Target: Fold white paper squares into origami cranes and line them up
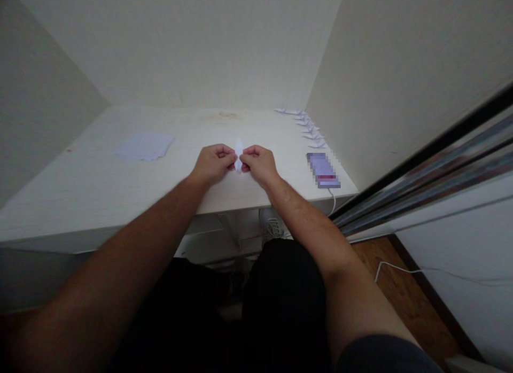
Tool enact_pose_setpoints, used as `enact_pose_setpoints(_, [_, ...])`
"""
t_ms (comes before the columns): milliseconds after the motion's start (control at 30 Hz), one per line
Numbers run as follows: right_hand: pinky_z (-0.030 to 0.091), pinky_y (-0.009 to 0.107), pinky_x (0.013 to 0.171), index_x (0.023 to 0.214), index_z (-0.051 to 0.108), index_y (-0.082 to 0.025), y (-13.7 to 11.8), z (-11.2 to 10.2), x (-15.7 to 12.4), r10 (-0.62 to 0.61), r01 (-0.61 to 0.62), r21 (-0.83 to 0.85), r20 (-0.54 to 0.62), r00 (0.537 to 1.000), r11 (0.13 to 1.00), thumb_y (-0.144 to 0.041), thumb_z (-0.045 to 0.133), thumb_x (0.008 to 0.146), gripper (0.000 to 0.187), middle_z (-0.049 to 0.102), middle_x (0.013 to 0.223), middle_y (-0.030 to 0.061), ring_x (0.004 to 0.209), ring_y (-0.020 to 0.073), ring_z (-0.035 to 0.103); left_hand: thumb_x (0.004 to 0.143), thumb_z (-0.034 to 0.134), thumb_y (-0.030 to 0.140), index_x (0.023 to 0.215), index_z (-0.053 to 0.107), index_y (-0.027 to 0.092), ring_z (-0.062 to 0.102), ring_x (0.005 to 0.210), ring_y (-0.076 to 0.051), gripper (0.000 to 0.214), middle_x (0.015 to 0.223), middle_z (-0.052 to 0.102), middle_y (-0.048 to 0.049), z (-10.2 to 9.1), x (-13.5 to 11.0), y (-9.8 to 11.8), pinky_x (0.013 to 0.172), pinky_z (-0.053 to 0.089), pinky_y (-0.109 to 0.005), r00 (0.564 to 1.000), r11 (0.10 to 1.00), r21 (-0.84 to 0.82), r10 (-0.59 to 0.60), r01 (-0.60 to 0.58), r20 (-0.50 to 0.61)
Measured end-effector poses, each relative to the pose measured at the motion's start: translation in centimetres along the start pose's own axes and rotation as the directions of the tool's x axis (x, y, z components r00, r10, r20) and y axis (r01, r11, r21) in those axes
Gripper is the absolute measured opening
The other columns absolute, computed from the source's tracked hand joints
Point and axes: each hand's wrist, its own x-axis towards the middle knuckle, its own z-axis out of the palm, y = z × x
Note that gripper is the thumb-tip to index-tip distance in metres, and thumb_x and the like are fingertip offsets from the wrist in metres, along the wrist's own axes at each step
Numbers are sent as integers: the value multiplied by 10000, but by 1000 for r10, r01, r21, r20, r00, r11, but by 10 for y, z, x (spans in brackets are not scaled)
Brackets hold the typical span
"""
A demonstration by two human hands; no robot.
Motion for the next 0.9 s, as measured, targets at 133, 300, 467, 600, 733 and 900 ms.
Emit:
enact_pose_setpoints(133, [473,240,496,737,541,-210,1,0,0,2,-2,-13,12,1000,1000,-124,642,689,141,565,558,-58,481,104,545,680,685,105,677,649,144,533,455,-98,53,521,603,-1,1,-2,5,461,391,-214,1000,1000,-1,-22,22,6])
enact_pose_setpoints(300, [464,231,482,751,535,-219,2,1,0,-28,29,-15,52,998,999,-132,654,672,168,565,554,-76,464,91,535,641,663,51,684,648,154,539,444,-107,112,514,594,1,2,-3,8,463,426,-229,1000,999,-45,-31,31,-5])
enact_pose_setpoints(467, [463,232,495,759,540,-223,1,1,-1,-51,54,-40,66,997,998,-135,650,694,155,567,574,-71,481,84,527,626,695,52,689,651,167,543,454,-100,138,536,607,5,0,1,2,469,439,-227,999,992,-118,-31,34,20])
enact_pose_setpoints(600, [490,239,532,763,556,-227,-1,0,-1,-57,60,-37,77,995,998,-146,649,695,141,579,600,-74,507,79,537,635,714,54,720,672,159,548,450,-95,142,541,616,0,-2,4,-3,473,443,-224,999,985,-168,-23,30,42])
enact_pose_setpoints(733, [491,233,528,727,583,-216,1,-2,0,-92,92,6,97,991,996,-153,671,664,125,595,606,-65,516,79,545,638,724,67,718,677,148,553,451,-90,123,546,629,-5,-4,3,-2,473,436,-216,997,982,-188,19,-4,81])
enact_pose_setpoints(900, [510,241,535,696,608,-203,4,-4,0,-108,100,67,125,986,993,-184,722,620,138,620,614,-56,523,88,573,628,715,72,718,676,142,566,458,-88,120,563,654,-9,-4,4,-2,488,453,-217,994,978,-211,16,8,111])
